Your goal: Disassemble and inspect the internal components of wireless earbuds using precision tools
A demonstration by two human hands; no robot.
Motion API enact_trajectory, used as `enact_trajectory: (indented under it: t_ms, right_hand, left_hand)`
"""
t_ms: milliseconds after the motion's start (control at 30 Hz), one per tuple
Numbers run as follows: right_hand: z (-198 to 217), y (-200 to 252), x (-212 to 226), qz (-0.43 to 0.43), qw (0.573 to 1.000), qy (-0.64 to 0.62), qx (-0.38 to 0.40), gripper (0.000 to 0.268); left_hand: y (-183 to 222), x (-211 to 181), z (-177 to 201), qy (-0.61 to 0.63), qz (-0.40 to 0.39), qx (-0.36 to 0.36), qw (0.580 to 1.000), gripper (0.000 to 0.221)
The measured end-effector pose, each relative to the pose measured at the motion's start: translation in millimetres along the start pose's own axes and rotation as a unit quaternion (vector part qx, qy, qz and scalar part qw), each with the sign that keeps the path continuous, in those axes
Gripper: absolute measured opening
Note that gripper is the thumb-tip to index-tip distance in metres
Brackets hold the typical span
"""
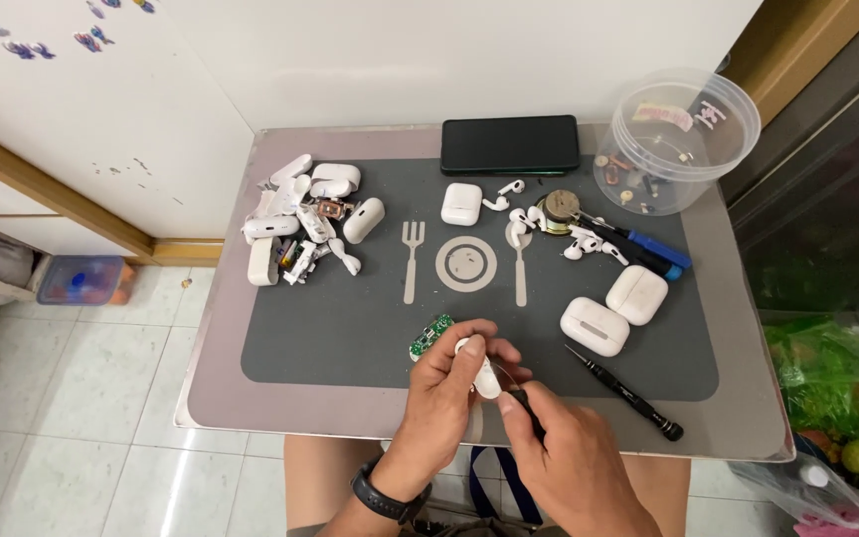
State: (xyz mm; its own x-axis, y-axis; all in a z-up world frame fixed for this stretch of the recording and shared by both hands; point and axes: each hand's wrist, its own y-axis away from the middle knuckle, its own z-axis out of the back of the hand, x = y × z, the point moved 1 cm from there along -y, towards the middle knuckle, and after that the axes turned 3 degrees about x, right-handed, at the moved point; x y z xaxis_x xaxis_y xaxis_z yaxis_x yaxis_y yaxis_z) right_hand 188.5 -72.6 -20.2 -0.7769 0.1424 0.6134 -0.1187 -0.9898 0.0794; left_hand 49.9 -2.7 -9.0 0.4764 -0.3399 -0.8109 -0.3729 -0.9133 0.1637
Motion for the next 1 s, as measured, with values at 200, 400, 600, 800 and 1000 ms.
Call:
enact_trajectory:
  t_ms: [200, 400, 600, 800, 1000]
  right_hand:
    - [0.2, -4.8, 3.4, 0.010, 1.000, 0.025, 0.004, 0.028]
    - [-2.7, -4.2, 3.0, -0.006, 0.997, 0.072, 0.032, 0.033]
    - [-4.2, -1.0, 1.7, -0.002, 0.993, 0.111, 0.039, 0.027]
    - [0.6, -1.5, -1.9, 0.039, 0.996, 0.073, 0.046, 0.026]
    - [-13.3, -4.2, -0.2, -0.011, 0.997, 0.018, 0.070, 0.038]
  left_hand:
    - [-3.1, -0.2, 9.5, 0.032, 0.039, 0.002, 0.999, 0.039]
    - [-0.9, -0.6, 8.4, -0.084, -0.036, 0.020, 0.996, 0.046]
    - [10.6, -9.2, -4.4, -0.291, -0.130, 0.060, 0.946, 0.042]
    - [10.9, -7.7, -5.5, -0.334, -0.120, 0.057, 0.933, 0.045]
    - [5.9, -6.0, -11.6, -0.425, -0.148, -0.008, 0.893, 0.047]
